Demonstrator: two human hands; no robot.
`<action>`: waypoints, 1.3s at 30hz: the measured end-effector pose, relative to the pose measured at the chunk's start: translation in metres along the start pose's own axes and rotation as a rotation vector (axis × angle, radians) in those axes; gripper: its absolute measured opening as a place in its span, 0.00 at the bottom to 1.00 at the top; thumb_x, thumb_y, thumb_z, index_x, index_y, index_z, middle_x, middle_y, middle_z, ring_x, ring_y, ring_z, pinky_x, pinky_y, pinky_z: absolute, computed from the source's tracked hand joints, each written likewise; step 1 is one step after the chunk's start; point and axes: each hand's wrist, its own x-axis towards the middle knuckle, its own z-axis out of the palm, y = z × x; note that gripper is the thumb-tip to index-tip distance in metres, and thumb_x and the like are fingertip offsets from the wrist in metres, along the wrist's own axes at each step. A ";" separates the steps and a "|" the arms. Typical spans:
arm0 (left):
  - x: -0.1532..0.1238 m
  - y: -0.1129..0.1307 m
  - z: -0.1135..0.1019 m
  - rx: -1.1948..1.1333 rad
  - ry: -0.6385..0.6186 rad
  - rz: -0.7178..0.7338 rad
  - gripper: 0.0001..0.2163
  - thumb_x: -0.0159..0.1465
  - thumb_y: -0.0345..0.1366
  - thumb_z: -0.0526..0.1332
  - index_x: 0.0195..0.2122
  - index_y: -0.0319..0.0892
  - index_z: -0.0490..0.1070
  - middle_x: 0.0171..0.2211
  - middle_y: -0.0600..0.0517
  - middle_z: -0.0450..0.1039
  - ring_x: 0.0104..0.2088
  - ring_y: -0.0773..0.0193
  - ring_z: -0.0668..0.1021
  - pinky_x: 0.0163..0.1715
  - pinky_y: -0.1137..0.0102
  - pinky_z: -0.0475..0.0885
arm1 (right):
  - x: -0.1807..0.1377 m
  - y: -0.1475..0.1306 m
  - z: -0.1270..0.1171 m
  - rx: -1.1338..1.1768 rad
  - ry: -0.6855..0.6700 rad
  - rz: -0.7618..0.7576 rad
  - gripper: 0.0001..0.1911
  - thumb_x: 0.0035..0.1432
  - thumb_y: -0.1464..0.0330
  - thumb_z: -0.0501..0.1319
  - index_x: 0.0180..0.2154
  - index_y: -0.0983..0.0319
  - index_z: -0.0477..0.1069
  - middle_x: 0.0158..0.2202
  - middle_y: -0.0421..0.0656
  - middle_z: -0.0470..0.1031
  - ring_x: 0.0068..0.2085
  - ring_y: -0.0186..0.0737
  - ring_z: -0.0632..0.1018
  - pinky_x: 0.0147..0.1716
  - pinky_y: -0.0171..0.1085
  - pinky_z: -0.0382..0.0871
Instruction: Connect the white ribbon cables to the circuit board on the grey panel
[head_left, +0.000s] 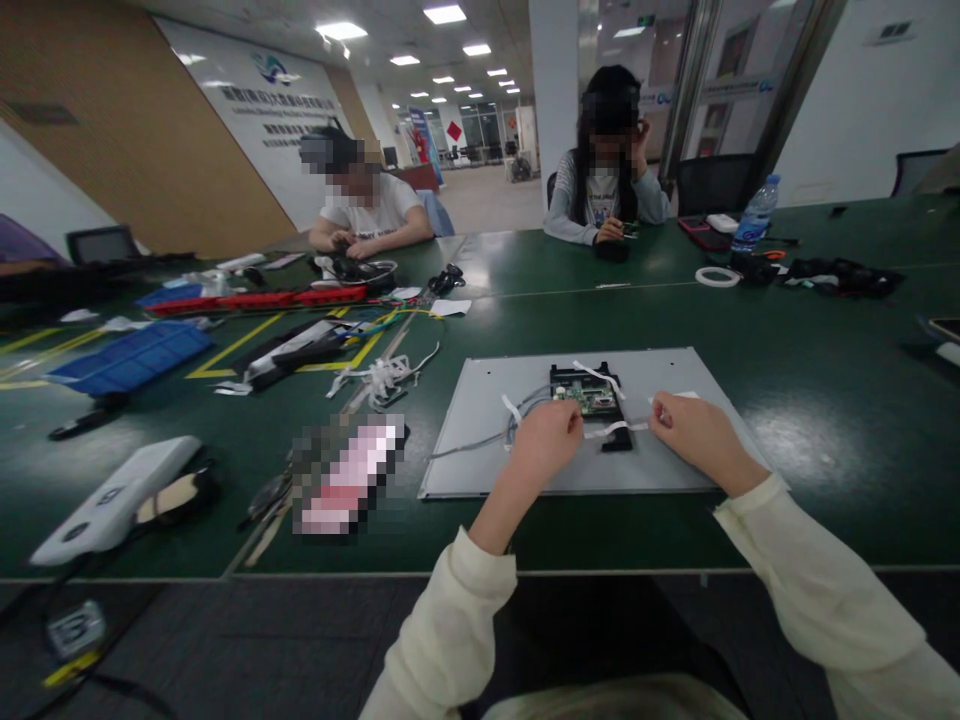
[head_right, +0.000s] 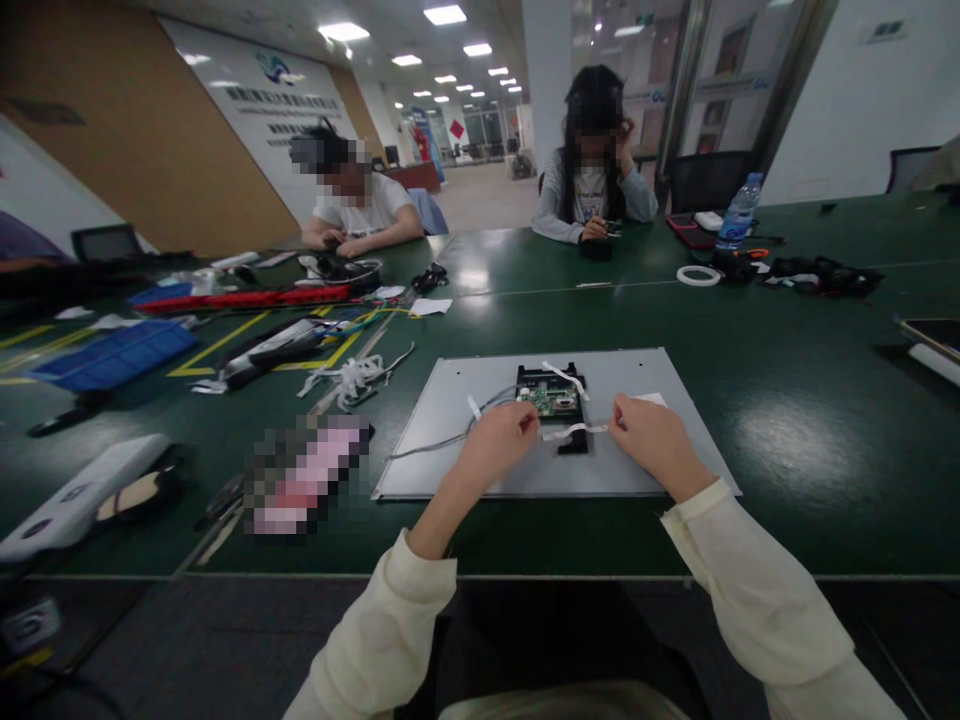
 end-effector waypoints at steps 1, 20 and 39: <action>0.002 -0.010 -0.007 0.002 0.055 -0.047 0.08 0.65 0.33 0.52 0.37 0.42 0.70 0.34 0.48 0.75 0.36 0.60 0.77 0.36 0.69 0.69 | -0.001 0.002 0.001 0.021 0.014 0.003 0.06 0.59 0.64 0.55 0.32 0.59 0.67 0.26 0.39 0.72 0.28 0.36 0.70 0.25 0.34 0.48; 0.021 -0.122 0.003 -0.196 0.205 -0.281 0.04 0.55 0.32 0.59 0.26 0.42 0.73 0.28 0.49 0.74 0.32 0.61 0.75 0.35 0.70 0.68 | -0.002 -0.011 -0.005 0.205 0.187 -0.170 0.08 0.63 0.68 0.51 0.36 0.61 0.68 0.34 0.43 0.73 0.36 0.39 0.72 0.35 0.36 0.61; 0.016 -0.117 -0.003 -0.776 0.291 -0.151 0.15 0.52 0.34 0.64 0.41 0.42 0.69 0.29 0.53 0.77 0.32 0.63 0.79 0.37 0.68 0.73 | 0.059 -0.142 -0.001 0.484 -0.037 -0.433 0.19 0.63 0.72 0.49 0.54 0.68 0.66 0.54 0.53 0.70 0.55 0.43 0.69 0.55 0.40 0.60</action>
